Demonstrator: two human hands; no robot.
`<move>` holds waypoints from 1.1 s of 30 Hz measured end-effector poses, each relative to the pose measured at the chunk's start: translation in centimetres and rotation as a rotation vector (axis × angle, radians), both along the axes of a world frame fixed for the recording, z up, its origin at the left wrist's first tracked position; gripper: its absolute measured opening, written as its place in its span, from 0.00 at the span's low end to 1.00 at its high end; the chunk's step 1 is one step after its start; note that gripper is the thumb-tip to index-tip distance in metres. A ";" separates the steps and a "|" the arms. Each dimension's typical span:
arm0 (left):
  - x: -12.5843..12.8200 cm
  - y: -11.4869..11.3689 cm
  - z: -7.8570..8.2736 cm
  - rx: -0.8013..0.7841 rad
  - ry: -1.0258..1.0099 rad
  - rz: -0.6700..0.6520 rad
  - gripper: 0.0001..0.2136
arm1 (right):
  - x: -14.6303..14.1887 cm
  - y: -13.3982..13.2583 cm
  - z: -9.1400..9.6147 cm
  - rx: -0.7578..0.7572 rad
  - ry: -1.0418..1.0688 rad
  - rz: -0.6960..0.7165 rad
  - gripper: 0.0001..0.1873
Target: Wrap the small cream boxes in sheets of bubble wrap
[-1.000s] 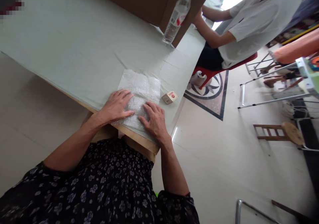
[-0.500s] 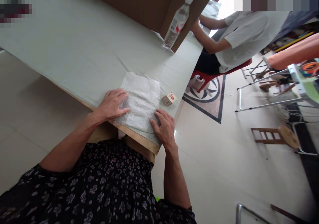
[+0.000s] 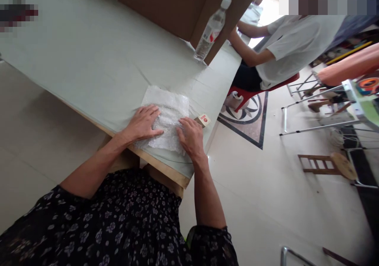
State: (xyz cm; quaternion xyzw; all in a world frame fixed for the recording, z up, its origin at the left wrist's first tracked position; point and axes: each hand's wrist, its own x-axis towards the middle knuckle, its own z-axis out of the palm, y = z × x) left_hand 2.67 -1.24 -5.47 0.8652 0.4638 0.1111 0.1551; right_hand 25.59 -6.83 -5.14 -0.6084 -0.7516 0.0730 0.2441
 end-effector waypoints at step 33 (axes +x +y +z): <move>-2.0 -1.8 -0.4 0.021 -0.097 0.011 0.38 | -1.6 3.0 -1.0 -0.128 0.439 0.225 0.28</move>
